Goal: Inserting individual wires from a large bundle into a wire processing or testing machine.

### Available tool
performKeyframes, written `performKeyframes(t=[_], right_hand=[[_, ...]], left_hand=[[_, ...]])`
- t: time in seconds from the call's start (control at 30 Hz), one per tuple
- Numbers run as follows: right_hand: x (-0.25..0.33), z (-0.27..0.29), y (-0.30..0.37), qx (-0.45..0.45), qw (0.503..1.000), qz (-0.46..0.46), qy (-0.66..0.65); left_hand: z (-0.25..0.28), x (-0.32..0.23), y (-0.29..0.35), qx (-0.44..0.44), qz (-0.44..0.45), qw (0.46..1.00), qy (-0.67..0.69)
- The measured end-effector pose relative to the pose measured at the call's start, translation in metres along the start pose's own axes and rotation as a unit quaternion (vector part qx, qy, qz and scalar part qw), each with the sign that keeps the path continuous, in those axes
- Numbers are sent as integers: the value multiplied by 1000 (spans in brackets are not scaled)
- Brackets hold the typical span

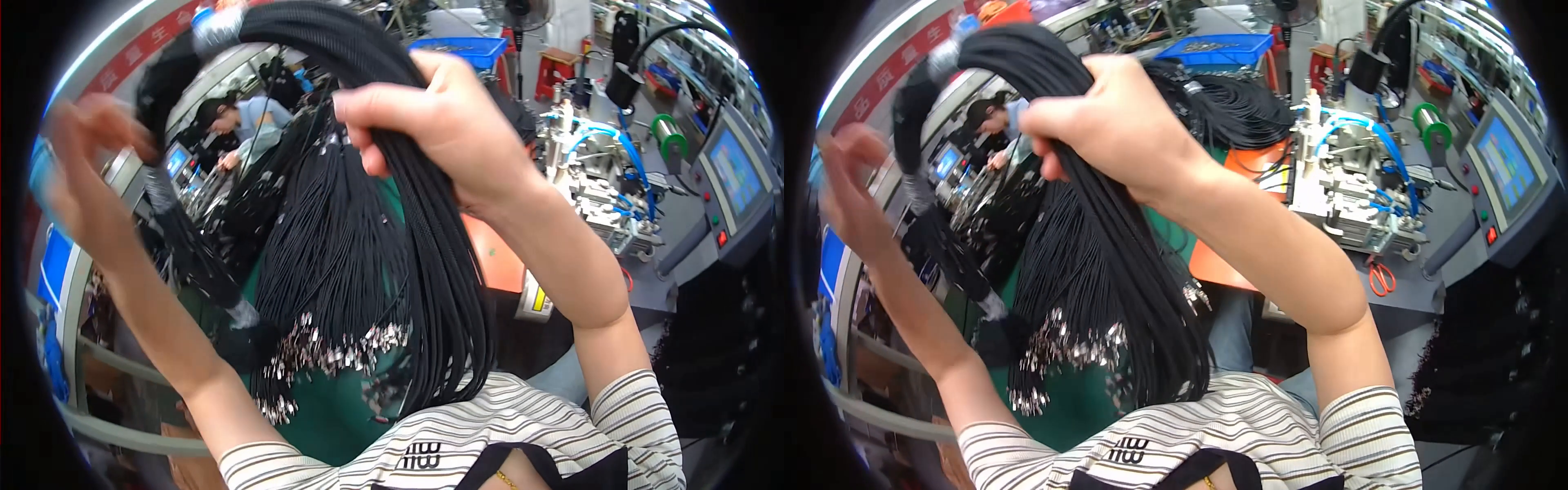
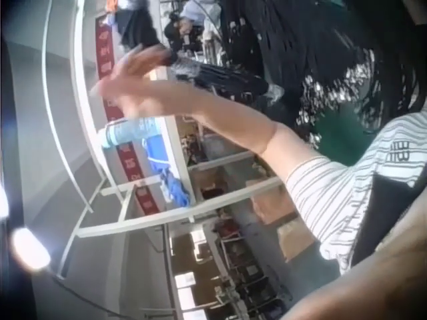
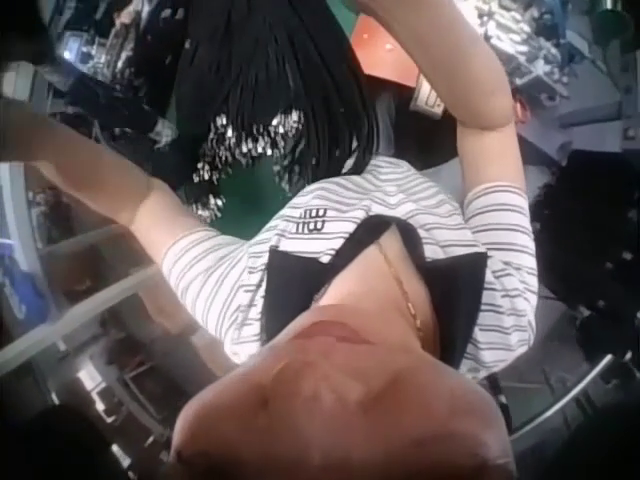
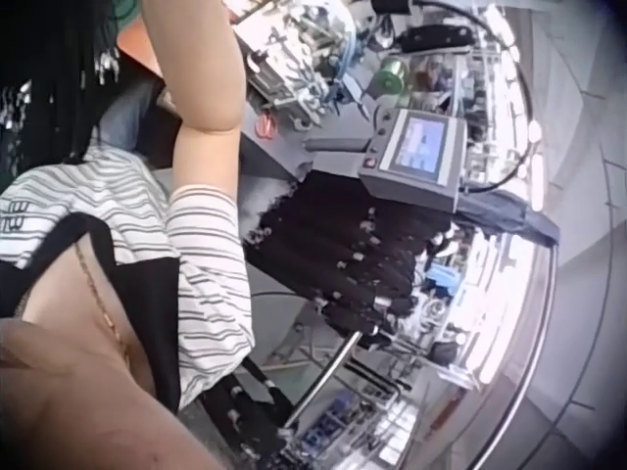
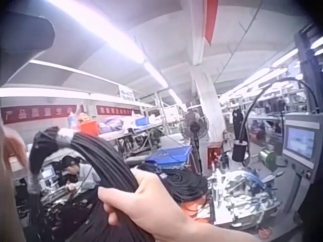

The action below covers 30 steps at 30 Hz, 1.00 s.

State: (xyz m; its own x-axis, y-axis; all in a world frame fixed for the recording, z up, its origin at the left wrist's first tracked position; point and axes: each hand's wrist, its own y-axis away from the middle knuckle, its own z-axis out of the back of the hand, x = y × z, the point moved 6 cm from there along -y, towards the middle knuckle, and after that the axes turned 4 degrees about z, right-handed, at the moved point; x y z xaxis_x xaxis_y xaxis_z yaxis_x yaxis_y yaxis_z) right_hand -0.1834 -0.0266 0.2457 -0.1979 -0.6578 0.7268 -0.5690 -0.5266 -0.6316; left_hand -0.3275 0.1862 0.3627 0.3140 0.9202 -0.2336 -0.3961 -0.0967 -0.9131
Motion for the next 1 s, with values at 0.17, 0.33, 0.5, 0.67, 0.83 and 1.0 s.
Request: performKeyframes(t=[0.17,0.33,0.5,0.67,0.83,1.0], right_hand=[[-35,21,7,-6,997,-42,59],[-76,43,13,-33,997,-62,-39],[-111,73,18,4,994,-109,-1],[-118,86,57,20,980,-175,-97],[-154,86,111,85,947,-280,-132],[-190,80,168,21,941,-313,-128]], left_hand=[[-176,44,132,303,313,585,684],[-255,71,71,146,488,511,693],[-333,90,132,154,497,295,801],[-354,130,104,55,554,388,734],[-338,125,61,83,481,538,687],[-336,120,-32,159,267,809,498]])
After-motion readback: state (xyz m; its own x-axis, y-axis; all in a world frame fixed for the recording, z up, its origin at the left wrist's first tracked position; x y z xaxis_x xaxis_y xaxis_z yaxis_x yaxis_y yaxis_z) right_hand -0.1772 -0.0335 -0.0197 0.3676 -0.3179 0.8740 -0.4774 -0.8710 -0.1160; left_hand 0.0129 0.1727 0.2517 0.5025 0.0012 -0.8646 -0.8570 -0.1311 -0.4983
